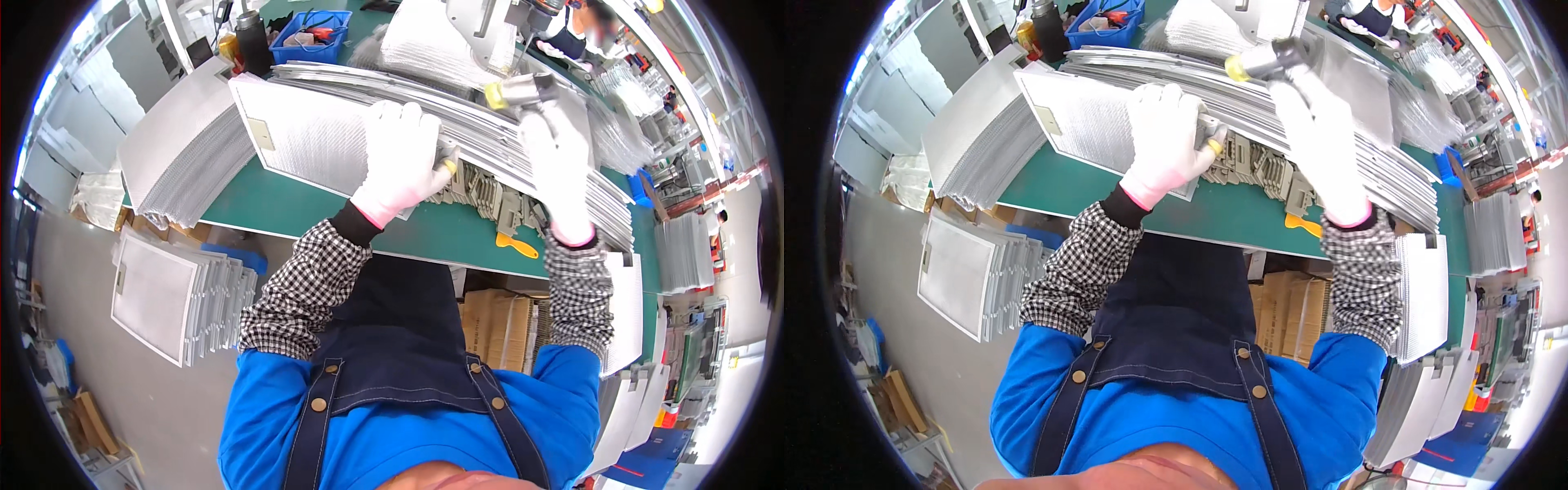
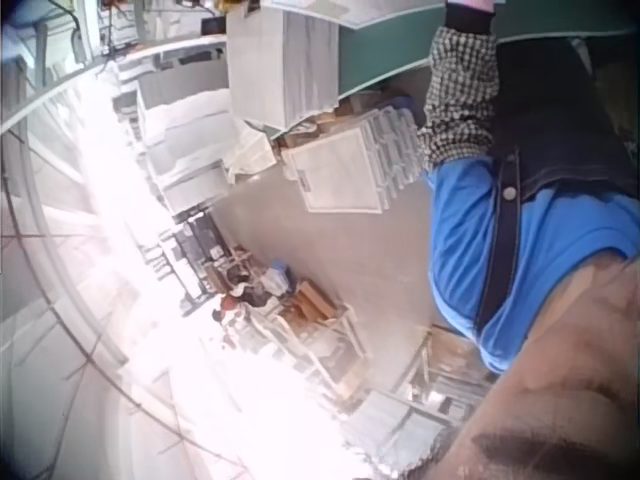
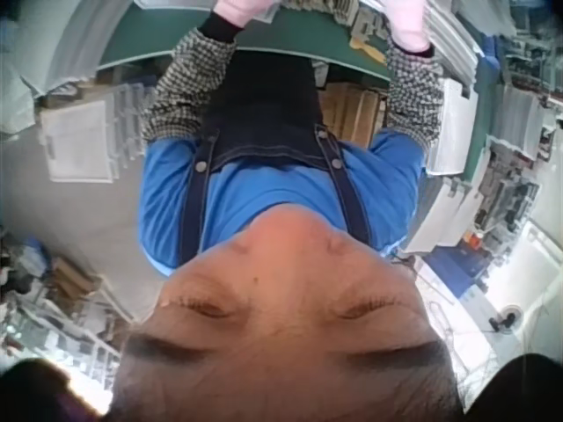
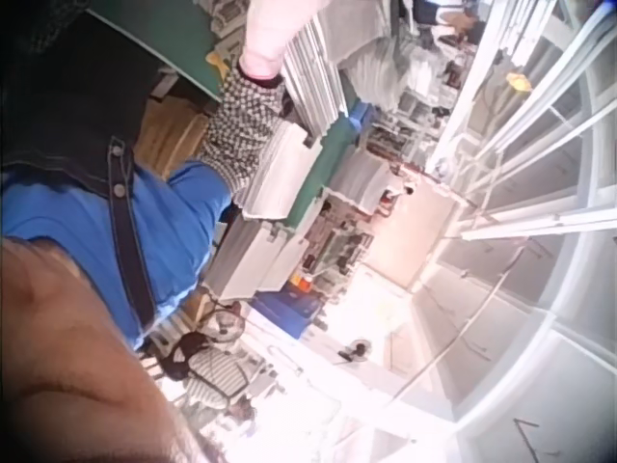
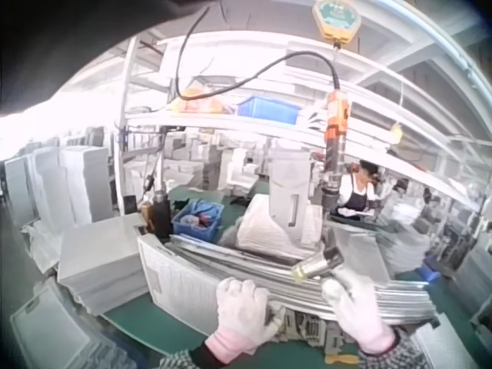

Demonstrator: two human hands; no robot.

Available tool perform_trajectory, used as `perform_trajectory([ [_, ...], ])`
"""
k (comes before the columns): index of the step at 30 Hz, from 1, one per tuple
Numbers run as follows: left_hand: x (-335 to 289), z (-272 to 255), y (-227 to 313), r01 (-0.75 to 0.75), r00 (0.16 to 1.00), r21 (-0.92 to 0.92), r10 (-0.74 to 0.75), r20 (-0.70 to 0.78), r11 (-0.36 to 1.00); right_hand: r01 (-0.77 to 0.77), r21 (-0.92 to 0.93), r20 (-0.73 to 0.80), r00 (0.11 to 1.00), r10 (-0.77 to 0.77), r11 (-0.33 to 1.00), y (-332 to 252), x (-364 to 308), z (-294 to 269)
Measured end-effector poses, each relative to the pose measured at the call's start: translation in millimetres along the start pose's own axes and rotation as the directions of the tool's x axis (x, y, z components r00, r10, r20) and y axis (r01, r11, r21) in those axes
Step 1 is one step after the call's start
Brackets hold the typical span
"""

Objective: The person assembles air filters by inserting a mesh panel into a frame, securing it with a plastic clip, and using a handheld tool to press the clip into place. The person repeats this process for multiple units, stacking completed filters on the table.

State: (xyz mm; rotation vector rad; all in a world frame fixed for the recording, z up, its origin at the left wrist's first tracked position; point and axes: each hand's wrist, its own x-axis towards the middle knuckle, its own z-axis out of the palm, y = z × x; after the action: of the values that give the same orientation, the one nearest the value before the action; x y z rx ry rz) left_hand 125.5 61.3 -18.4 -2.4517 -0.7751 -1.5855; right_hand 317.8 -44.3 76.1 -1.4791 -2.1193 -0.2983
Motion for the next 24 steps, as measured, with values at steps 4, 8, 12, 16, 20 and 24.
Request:
perform_trajectory([
  [4, -0.2, 2.7, 7.8, -0.006, 1.0, -0.034, 0.006, 0.024, 0.999, -0.363, 0.242, -0.01, 0.926, 0.377, 0.9, 29.7, -54.4, 63.3],
  [8, -0.1, 2.0, 5.3, -0.017, 0.999, 0.0, 0.017, -0.029, 1.0, -0.203, 0.968, 0.025, 0.66, 0.75, 0.146, -9.4, -63.0, 88.1],
  [12, -1.7, -2.2, 2.9, -0.022, 0.999, 0.023, 0.022, -0.025, 0.999, -0.217, 0.945, 0.004, 0.755, 0.656, 0.244, -50.7, -61.8, 124.5],
  [16, -11.8, -15.3, 0.7, -0.059, 0.998, -0.038, 0.058, -0.022, 0.998, -0.464, 0.778, 0.108, 0.763, 0.637, 0.423, -27.8, -81.2, 104.9],
  [20, -20.2, -22.4, 7.8, -0.077, 0.996, -0.044, 0.075, -0.037, 0.996, -0.548, 0.006, 0.128, 0.83, 0.542, 0.837, 21.7, -164.2, 137.0],
  [24, -20.2, -24.1, 12.4, -0.07, 0.995, -0.065, 0.066, -0.074, 0.995, -0.388, -0.272, 0.004, 0.915, 0.404, 0.881, 51.7, -202.3, 160.5],
])
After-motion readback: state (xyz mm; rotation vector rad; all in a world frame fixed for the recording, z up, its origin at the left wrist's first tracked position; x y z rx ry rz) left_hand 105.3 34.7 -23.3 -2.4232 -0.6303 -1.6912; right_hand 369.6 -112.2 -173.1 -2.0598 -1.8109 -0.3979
